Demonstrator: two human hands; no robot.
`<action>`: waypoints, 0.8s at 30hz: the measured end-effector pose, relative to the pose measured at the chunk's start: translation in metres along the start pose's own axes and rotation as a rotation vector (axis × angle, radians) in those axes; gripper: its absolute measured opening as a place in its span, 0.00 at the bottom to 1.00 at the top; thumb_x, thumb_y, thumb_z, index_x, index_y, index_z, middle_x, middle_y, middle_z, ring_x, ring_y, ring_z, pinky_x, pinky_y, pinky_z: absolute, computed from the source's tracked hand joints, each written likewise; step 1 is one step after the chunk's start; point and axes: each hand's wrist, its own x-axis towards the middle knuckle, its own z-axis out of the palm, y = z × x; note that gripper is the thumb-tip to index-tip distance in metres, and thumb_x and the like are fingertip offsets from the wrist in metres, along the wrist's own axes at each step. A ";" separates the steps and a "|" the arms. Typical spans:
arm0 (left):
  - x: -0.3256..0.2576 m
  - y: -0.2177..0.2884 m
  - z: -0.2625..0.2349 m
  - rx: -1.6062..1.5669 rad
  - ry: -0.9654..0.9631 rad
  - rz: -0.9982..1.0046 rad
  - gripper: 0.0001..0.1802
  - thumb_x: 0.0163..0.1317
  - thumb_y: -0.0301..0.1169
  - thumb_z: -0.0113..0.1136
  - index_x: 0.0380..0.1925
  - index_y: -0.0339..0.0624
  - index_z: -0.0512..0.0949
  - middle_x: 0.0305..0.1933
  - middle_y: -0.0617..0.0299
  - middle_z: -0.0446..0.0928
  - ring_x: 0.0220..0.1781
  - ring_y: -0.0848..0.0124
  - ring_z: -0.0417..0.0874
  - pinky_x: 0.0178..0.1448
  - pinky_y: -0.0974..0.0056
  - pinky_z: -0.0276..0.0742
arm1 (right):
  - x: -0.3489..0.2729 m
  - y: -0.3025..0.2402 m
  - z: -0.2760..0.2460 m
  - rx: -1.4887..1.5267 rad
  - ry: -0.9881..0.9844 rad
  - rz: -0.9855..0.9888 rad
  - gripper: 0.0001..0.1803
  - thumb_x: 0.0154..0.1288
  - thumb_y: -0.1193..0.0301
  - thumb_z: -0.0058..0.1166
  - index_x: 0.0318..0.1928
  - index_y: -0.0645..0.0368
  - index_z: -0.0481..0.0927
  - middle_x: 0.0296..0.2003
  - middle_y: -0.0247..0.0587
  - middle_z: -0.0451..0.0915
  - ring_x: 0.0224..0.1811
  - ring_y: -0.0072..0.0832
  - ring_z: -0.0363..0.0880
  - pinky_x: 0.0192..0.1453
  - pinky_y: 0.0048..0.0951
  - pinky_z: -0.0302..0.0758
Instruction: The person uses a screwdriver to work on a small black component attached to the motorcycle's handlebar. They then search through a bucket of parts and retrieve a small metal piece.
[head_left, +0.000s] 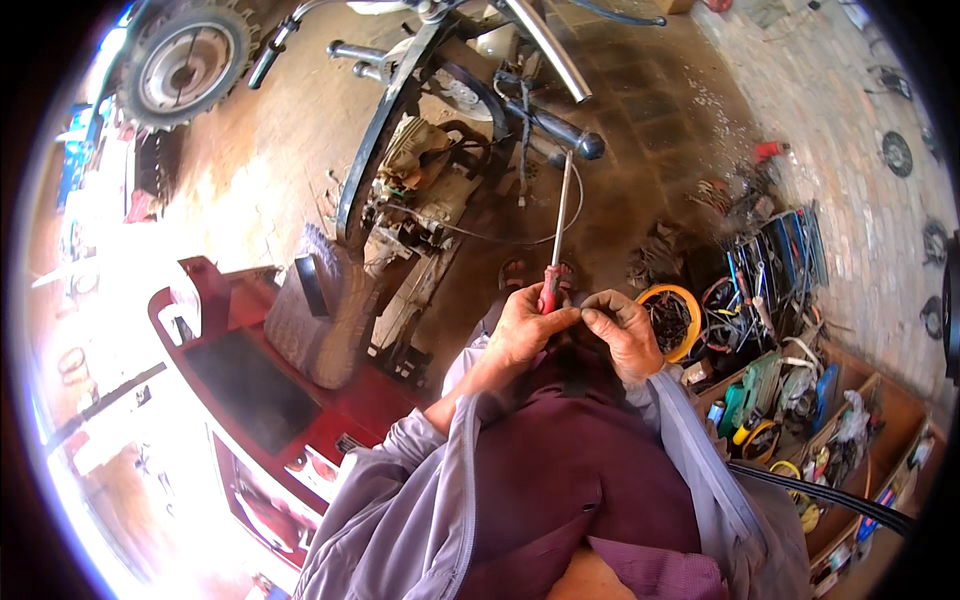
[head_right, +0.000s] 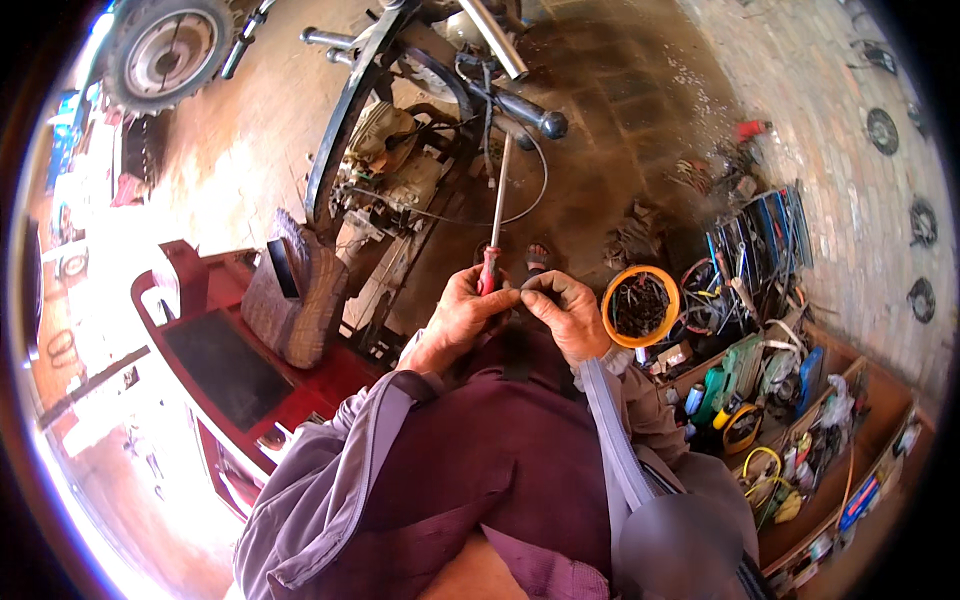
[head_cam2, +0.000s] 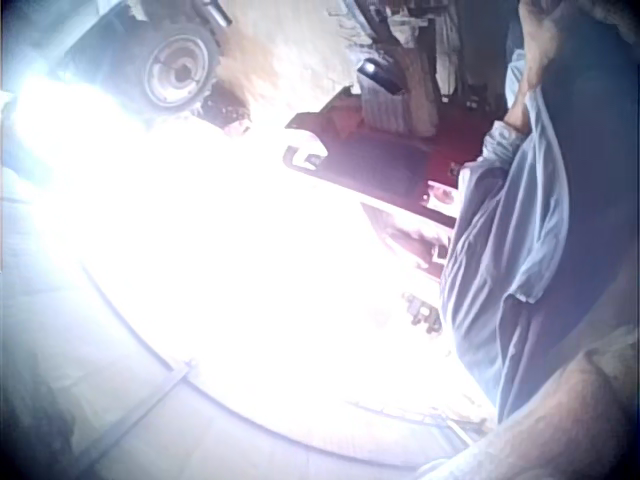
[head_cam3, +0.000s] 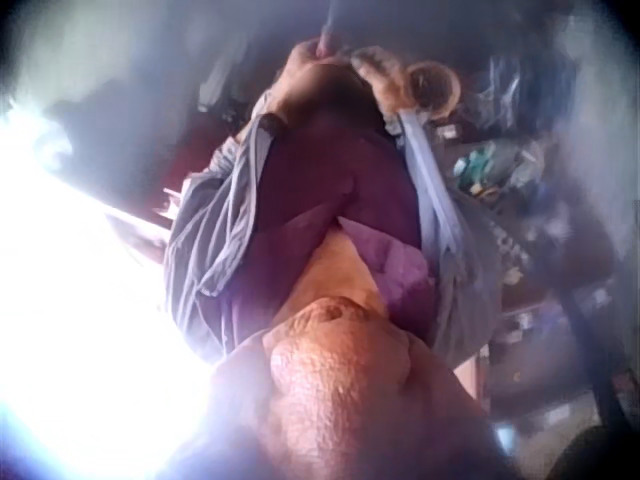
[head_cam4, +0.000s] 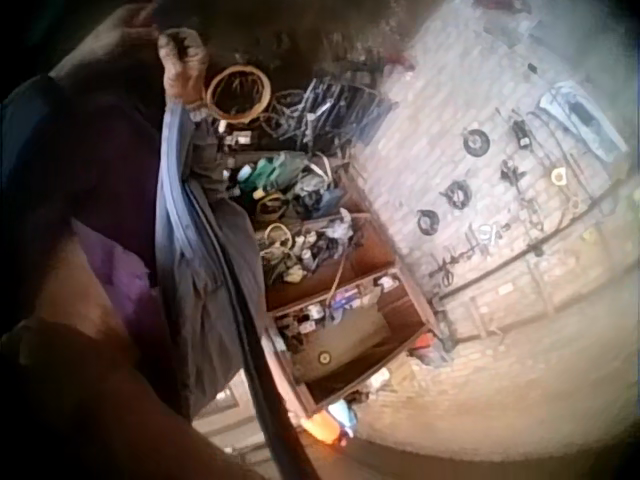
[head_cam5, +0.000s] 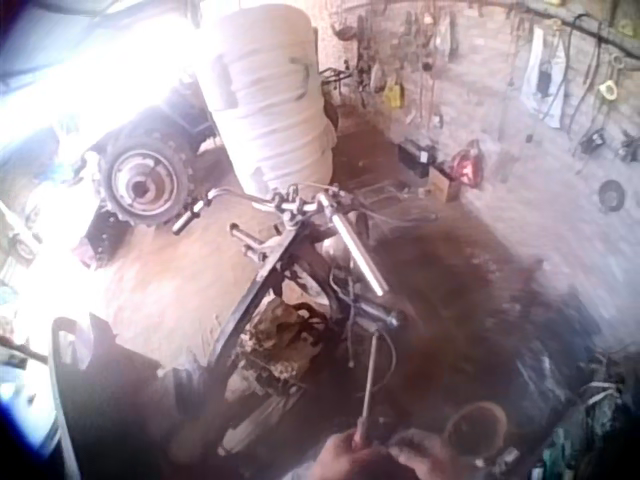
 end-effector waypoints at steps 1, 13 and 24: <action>-0.002 0.002 -0.002 -0.039 0.007 -0.002 0.09 0.60 0.27 0.67 0.31 0.42 0.73 0.21 0.70 0.71 0.18 0.80 0.70 0.22 0.73 0.63 | -0.001 0.001 0.004 -0.005 -0.012 -0.034 0.05 0.68 0.73 0.59 0.41 0.62 0.80 0.33 0.25 0.78 0.38 0.13 0.73 0.44 0.16 0.70; 0.004 0.028 -0.034 0.001 -0.174 -0.141 0.16 0.68 0.30 0.61 0.53 0.35 0.74 0.31 0.65 0.77 0.23 0.78 0.75 0.26 0.73 0.71 | -0.005 0.016 0.044 0.403 0.257 0.000 0.05 0.72 0.70 0.53 0.39 0.57 0.76 0.33 0.35 0.81 0.31 0.21 0.77 0.36 0.23 0.75; 0.013 0.023 -0.006 0.373 -0.367 -0.291 0.14 0.71 0.38 0.57 0.43 0.37 0.76 0.29 0.64 0.81 0.25 0.80 0.74 0.29 0.74 0.68 | -0.045 0.047 0.030 0.430 0.615 -0.108 0.05 0.69 0.71 0.57 0.38 0.57 0.76 0.31 0.33 0.80 0.28 0.21 0.79 0.33 0.23 0.76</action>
